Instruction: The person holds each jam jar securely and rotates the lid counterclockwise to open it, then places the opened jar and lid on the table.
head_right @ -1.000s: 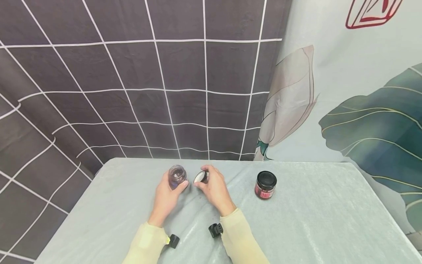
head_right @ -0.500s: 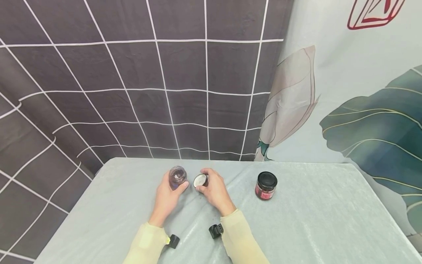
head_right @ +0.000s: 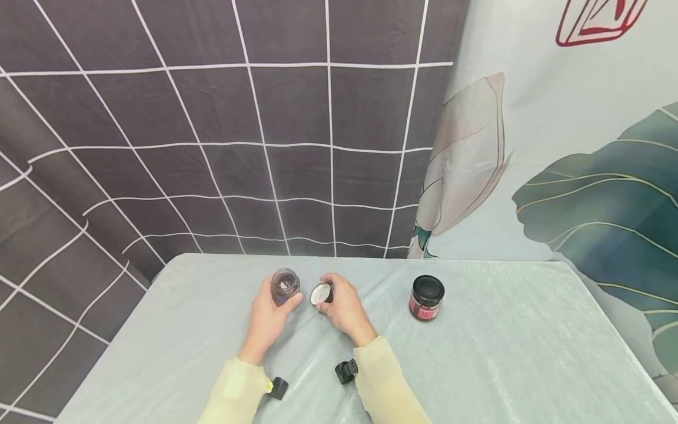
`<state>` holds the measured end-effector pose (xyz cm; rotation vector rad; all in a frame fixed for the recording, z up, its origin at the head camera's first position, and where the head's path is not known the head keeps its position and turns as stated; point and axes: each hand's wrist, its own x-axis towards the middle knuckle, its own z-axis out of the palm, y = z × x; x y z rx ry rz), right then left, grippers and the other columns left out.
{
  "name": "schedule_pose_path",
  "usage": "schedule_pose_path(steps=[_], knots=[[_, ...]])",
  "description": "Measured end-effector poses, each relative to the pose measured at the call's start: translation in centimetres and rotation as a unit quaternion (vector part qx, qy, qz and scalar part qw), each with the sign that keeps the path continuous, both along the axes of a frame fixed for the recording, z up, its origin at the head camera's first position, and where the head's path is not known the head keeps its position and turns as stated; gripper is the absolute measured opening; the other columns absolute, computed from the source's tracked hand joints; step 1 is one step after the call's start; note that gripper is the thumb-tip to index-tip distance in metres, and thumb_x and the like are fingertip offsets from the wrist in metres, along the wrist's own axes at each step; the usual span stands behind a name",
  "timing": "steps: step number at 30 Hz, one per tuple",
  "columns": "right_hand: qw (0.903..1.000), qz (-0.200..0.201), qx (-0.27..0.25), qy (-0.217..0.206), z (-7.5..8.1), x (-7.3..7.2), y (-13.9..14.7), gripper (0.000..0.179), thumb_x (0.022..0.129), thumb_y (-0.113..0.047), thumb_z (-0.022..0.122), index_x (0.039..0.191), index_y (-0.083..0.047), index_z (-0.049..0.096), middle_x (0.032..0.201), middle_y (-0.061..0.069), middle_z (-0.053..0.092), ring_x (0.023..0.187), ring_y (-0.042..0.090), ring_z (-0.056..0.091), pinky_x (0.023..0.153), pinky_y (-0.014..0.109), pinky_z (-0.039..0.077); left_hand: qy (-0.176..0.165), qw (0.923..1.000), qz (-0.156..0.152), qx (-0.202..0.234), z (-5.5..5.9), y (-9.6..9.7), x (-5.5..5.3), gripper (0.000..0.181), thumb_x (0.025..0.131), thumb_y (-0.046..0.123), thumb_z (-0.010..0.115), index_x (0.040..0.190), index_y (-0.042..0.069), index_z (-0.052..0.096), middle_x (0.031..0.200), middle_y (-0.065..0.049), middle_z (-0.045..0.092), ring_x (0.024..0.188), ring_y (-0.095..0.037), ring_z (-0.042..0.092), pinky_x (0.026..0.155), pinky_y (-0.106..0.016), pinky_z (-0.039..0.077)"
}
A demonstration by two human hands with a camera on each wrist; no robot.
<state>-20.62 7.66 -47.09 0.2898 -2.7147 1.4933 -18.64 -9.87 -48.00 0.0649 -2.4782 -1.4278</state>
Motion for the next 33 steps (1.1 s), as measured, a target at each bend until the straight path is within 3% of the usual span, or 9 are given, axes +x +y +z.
schedule_pose_path(steps=[18,25,33], knots=[[0.9999,0.016,0.004,-0.002,-0.50,0.08,-0.16,0.057,0.074,0.003,0.084,0.126,0.001,0.059,0.126,0.019,0.065,0.105,0.031,0.068,0.091,0.046,0.053,-0.004,1.0000,0.000,0.006,-0.37,-0.07,-0.14,0.067,0.085,0.021,0.081,0.140,0.000,0.048,0.134,-0.022,0.061,0.127,-0.038,0.055,0.108,-0.051,0.039],[0.9999,0.015,-0.003,-0.003,-0.44,0.15,-0.22,0.053,0.076,0.003,0.083,0.124,0.002,0.060,0.121,0.018,0.067,0.095,0.026,0.067,0.084,0.043,0.055,-0.005,1.0000,-0.001,0.002,-0.42,-0.06,-0.13,0.067,0.085,0.020,0.080,0.140,0.000,0.048,0.133,-0.022,0.061,0.127,-0.038,0.055,0.108,-0.051,0.040],[0.9999,0.012,0.000,0.007,-0.50,0.17,-0.23,0.052,0.076,0.001,0.083,0.123,0.001,0.061,0.119,0.017,0.068,0.095,0.026,0.065,0.085,0.044,0.054,-0.006,1.0000,-0.005,0.007,-0.50,-0.15,-0.19,0.068,0.085,0.020,0.080,0.141,-0.002,0.046,0.135,-0.023,0.059,0.128,-0.038,0.054,0.109,-0.051,0.038]])
